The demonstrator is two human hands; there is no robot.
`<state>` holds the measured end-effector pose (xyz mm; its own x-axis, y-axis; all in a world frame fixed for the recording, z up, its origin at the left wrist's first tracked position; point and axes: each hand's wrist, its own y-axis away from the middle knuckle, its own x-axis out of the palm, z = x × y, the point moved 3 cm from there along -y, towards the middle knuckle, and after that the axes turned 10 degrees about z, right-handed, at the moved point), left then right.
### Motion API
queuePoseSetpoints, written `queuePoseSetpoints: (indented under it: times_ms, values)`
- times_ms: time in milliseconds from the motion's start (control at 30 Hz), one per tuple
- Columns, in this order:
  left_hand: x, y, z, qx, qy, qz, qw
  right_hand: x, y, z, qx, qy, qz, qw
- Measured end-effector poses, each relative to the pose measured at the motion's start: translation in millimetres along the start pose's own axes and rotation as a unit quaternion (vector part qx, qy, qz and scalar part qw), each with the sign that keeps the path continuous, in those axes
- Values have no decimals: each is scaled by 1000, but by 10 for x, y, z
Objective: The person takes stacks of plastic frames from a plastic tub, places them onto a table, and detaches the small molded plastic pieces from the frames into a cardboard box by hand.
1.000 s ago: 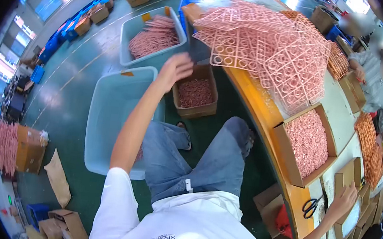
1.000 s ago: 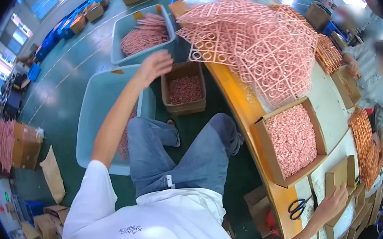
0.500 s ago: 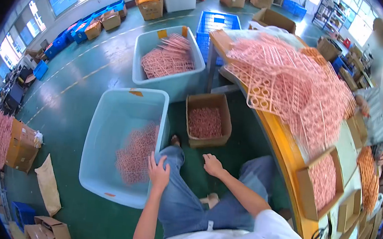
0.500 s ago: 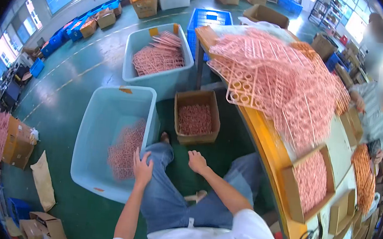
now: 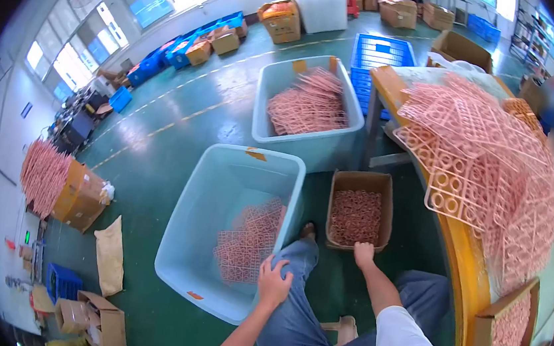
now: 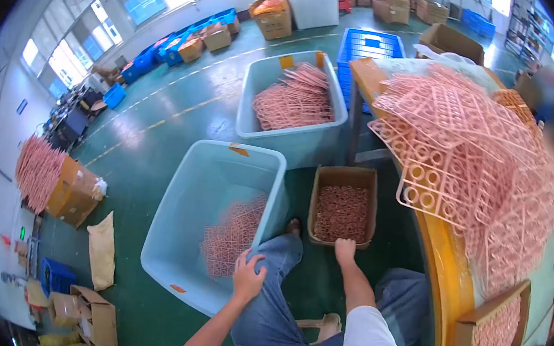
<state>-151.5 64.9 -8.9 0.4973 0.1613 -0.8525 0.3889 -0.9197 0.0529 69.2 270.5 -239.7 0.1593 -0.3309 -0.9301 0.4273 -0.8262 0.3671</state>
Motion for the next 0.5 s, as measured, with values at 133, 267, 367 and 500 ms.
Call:
queuePoseSetpoints:
  times_ms: [133, 267, 367, 500]
  values:
    - [24, 31, -4, 8, 2, -1, 1000, 222, 569, 161, -17, -25, 5, 1000]
    - [20, 71, -16, -8, 13, 11, 1000, 370, 1340, 284, -37, -81, 112, 990]
    - [54, 82, -13, 19, 12, 6, 1000, 753, 1589, 285, -36, -112, 190, 975]
    - [65, 74, 15, 24, 22, 15, 999, -864, 1899, 445, -185, -21, 403, 896]
